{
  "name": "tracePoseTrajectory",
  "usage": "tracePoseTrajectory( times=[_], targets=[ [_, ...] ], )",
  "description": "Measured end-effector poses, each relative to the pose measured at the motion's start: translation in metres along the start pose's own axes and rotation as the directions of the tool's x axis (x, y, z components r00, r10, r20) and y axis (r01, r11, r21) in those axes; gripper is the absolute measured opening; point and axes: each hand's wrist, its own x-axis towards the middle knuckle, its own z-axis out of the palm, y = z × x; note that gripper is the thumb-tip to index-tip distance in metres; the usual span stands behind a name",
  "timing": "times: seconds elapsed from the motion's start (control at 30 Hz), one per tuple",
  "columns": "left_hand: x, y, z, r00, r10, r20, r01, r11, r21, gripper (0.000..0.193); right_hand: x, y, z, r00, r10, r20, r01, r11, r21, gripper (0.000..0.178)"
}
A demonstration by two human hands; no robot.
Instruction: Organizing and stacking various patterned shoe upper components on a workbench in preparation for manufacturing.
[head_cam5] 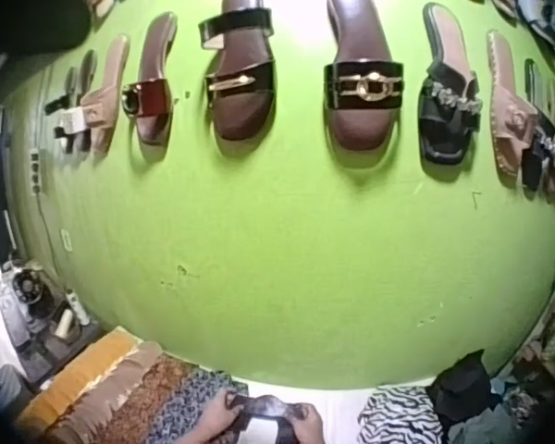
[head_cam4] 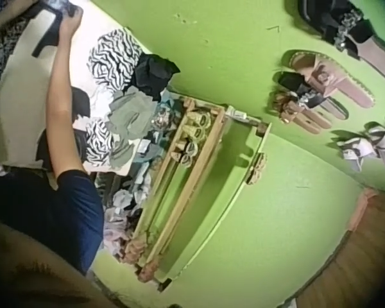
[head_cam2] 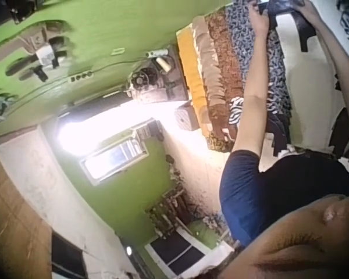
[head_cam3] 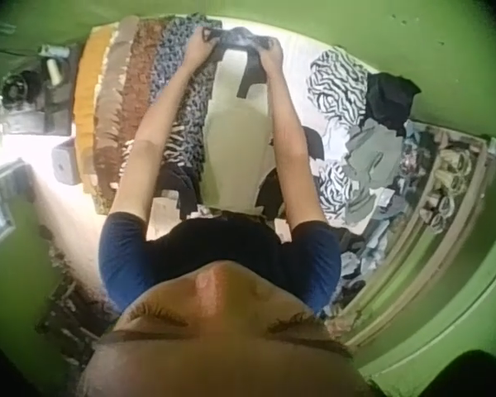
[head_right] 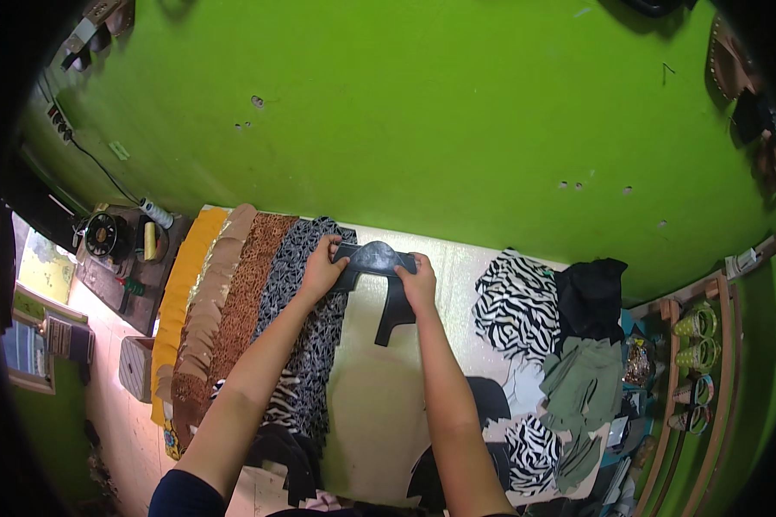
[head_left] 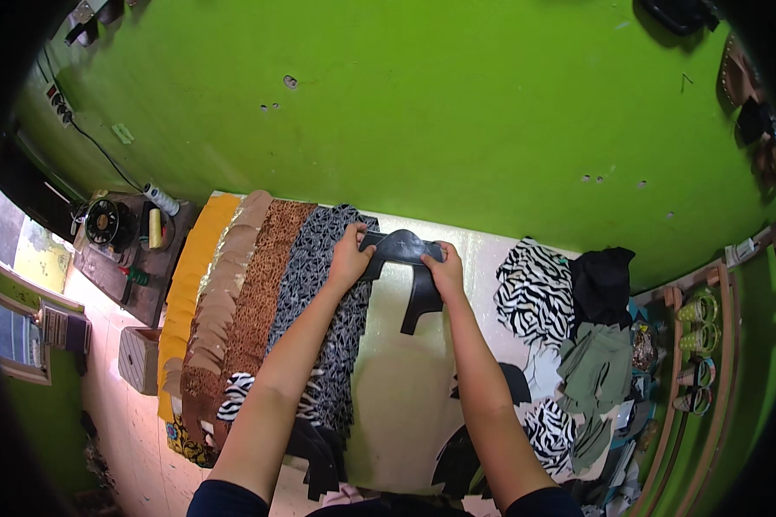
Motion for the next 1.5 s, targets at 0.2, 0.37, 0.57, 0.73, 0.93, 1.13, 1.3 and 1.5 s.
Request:
tracePoseTrajectory(
  times=[0.2,0.37,0.57,0.73,0.93,1.13,1.3,1.5],
  targets=[
    [0.042,-0.036,-0.002,0.996,0.038,-0.085,-0.026,0.990,0.136,0.044,0.032,-0.021,0.054,0.982,0.000,-0.186,-0.061,0.945,-0.320,0.048],
    [0.049,-0.034,0.011,0.994,0.093,-0.056,-0.070,0.944,0.324,0.043,0.036,-0.023,0.053,0.959,-0.173,-0.224,0.010,0.811,-0.585,0.048],
    [0.043,-0.017,0.028,0.949,0.274,-0.153,-0.130,0.788,0.602,0.036,0.027,-0.021,0.051,0.939,-0.233,-0.252,-0.031,0.675,-0.737,0.047],
    [0.004,0.010,0.042,0.900,0.431,-0.062,-0.339,0.783,0.521,0.031,-0.005,-0.012,0.013,0.879,-0.468,-0.090,0.308,0.701,-0.643,0.040],
    [-0.105,0.051,0.085,0.883,0.438,0.168,-0.469,0.833,0.294,0.016,-0.087,-0.007,-0.034,0.872,-0.486,0.061,0.404,0.645,-0.648,0.024],
    [-0.189,0.087,0.091,0.893,0.420,0.163,-0.450,0.844,0.291,0.017,-0.171,-0.022,-0.081,0.863,-0.493,0.109,0.422,0.585,-0.693,0.021],
    [-0.250,0.112,0.096,0.854,0.414,0.315,-0.505,0.805,0.311,0.018,-0.239,-0.017,-0.130,0.838,-0.517,0.172,0.467,0.520,-0.715,0.015],
    [-0.344,0.116,0.106,0.775,0.397,0.493,-0.596,0.719,0.357,0.030,-0.315,0.011,-0.189,0.818,-0.471,0.330,0.542,0.438,-0.717,0.019]
  ],
)
